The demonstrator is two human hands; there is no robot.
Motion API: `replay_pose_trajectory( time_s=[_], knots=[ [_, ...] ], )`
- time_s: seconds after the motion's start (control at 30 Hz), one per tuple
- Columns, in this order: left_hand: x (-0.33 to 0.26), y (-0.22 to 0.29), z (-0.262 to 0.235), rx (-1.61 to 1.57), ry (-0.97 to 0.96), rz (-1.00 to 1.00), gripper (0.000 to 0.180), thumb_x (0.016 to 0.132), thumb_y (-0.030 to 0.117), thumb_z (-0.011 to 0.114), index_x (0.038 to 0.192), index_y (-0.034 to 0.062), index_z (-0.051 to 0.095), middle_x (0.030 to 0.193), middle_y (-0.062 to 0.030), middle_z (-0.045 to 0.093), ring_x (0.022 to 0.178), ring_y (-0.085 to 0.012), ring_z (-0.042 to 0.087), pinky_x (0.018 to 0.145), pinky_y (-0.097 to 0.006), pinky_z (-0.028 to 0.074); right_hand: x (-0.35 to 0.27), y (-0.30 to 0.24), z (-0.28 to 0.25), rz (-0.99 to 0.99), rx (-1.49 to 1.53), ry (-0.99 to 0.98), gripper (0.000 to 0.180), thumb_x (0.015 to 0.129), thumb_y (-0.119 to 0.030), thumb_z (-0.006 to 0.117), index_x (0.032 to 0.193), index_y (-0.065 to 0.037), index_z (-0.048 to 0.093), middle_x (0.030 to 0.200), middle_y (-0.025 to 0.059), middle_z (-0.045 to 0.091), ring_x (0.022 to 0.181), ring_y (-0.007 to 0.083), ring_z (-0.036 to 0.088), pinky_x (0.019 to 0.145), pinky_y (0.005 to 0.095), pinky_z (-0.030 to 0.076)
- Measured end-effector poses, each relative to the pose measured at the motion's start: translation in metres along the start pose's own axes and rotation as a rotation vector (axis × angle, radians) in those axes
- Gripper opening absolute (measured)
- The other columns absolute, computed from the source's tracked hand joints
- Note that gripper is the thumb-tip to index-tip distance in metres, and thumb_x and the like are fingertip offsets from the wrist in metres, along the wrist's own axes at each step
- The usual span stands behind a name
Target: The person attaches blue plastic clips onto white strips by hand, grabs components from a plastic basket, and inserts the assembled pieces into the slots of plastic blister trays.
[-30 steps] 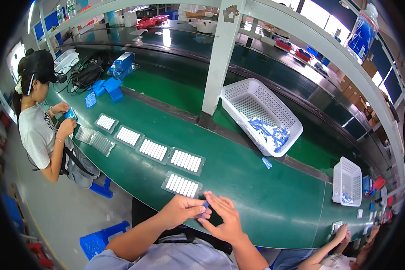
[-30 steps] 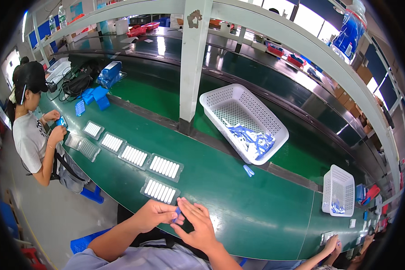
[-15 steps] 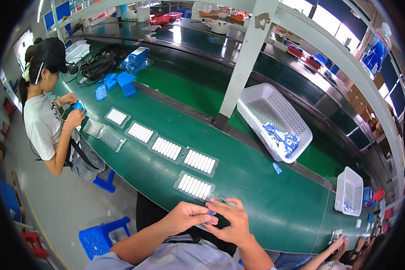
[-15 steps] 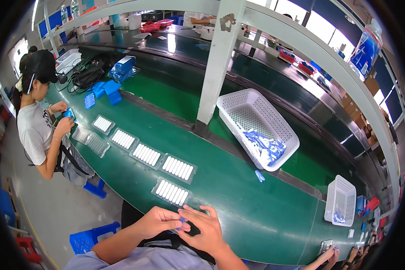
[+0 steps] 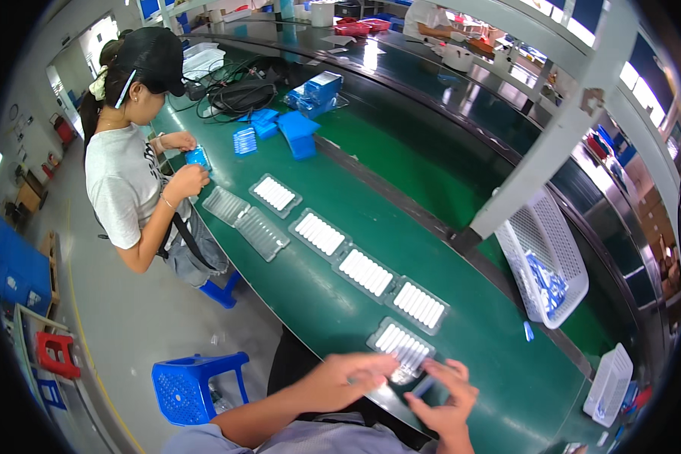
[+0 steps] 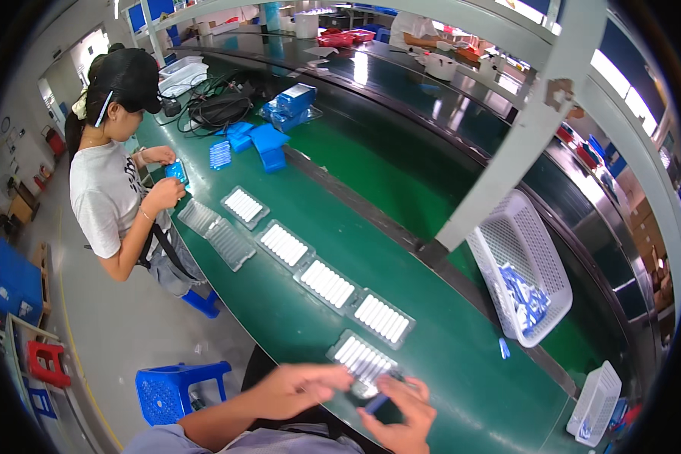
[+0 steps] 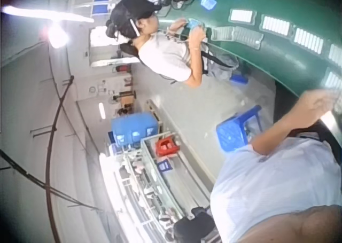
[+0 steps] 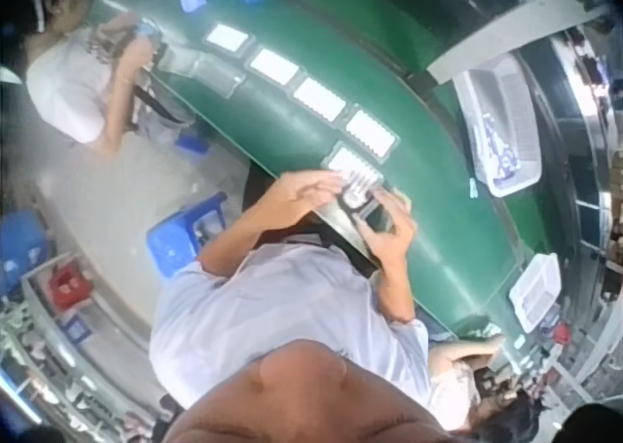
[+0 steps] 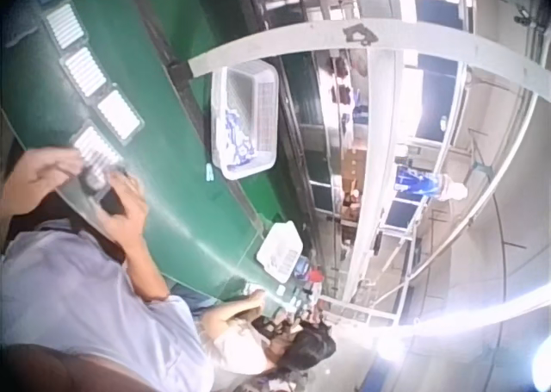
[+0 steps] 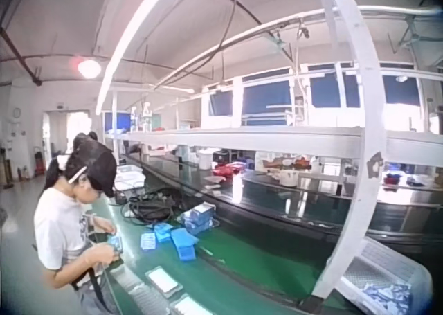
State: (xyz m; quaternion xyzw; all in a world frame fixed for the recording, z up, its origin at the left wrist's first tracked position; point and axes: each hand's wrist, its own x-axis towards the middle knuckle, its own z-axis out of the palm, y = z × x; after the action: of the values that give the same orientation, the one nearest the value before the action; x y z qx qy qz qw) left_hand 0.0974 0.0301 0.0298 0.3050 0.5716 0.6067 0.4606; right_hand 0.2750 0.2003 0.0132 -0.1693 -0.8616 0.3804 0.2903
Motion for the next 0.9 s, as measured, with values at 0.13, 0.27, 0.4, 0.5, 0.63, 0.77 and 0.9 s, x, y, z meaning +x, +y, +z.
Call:
replay_pose_trajectory(
  time_s=[0.13,0.27,0.4,0.5,0.63,0.77,0.9],
  knots=[
    [0.028,0.017,-0.125,0.999,0.633,0.359,0.051,0.083,0.026,0.079,0.128,0.0046,0.065,0.132,-0.0176,0.064,0.124,-0.0373,0.058,0.108,-0.044,0.044,-0.019,0.04,-0.019,0.142,-0.18,0.201,0.058,0.058,-0.019,0.089,0.109,0.0,0.069,0.106,0.0163,0.075,0.105,0.0313,0.07,0.105,0.0493,0.041],
    [0.043,0.012,-0.247,1.374,0.763,0.228,0.078,0.081,0.038,0.081,0.145,0.0062,0.051,0.157,-0.0211,0.038,0.147,-0.044,0.03,0.12,-0.056,0.023,-0.025,0.044,-0.012,0.164,-0.2,0.21,0.058,0.059,-0.019,0.089,0.11,-0.001,0.068,0.107,0.0165,0.074,0.105,0.0319,0.069,0.104,0.0493,0.041],
    [0.048,0.0,-0.278,1.391,0.691,0.003,0.083,0.086,0.045,0.074,0.153,0.0073,0.042,0.162,-0.022,0.029,0.152,-0.0456,0.019,0.121,-0.059,0.014,-0.009,0.025,0.002,0.075,-0.324,0.058,0.055,0.058,-0.021,0.09,0.106,-0.005,0.069,0.105,0.0116,0.075,0.101,0.0299,0.068,0.1,0.05,0.042],
    [0.049,-0.007,-0.26,1.36,0.663,0.059,0.081,0.088,0.041,0.072,0.152,0.0034,0.041,0.162,-0.0227,0.029,0.151,-0.0457,0.019,0.121,-0.06,0.014,-0.007,0.021,0.011,0.099,-0.39,0.025,0.046,0.062,-0.022,0.089,0.102,-0.008,0.072,0.109,0.0056,0.076,0.106,0.0285,0.067,0.101,0.0503,0.04],
    [0.034,-0.024,-0.215,1.316,0.654,0.093,0.084,0.086,0.041,0.072,0.15,-0.0024,0.04,0.162,-0.0251,0.028,0.15,-0.0482,0.02,0.12,-0.061,0.016,0.004,0.019,0.022,0.058,-0.484,0.006,0.051,0.062,-0.022,0.09,0.108,-0.007,0.072,0.11,0.0067,0.075,0.111,0.0328,0.066,0.101,0.051,0.042],
    [0.017,-0.033,-0.168,1.344,0.614,0.139,0.087,0.083,0.043,0.075,0.149,-0.0037,0.041,0.161,-0.0277,0.028,0.149,-0.0502,0.02,0.12,-0.06,0.017,0.009,0.026,0.028,0.017,-0.367,-0.017,0.052,0.064,-0.019,0.09,0.112,-0.007,0.071,0.113,0.0092,0.073,0.116,0.0348,0.066,0.099,0.048,0.049],
    [0.018,-0.034,-0.131,1.313,0.547,0.171,0.089,0.081,0.042,0.076,0.147,-0.0074,0.042,0.159,-0.0288,0.03,0.148,-0.0497,0.023,0.12,-0.061,0.018,0.006,0.022,0.025,0.015,-0.325,0.037,0.051,0.066,-0.015,0.088,0.112,-0.007,0.07,0.111,0.0104,0.072,0.113,0.0341,0.067,0.097,0.0445,0.052]
  ],
)
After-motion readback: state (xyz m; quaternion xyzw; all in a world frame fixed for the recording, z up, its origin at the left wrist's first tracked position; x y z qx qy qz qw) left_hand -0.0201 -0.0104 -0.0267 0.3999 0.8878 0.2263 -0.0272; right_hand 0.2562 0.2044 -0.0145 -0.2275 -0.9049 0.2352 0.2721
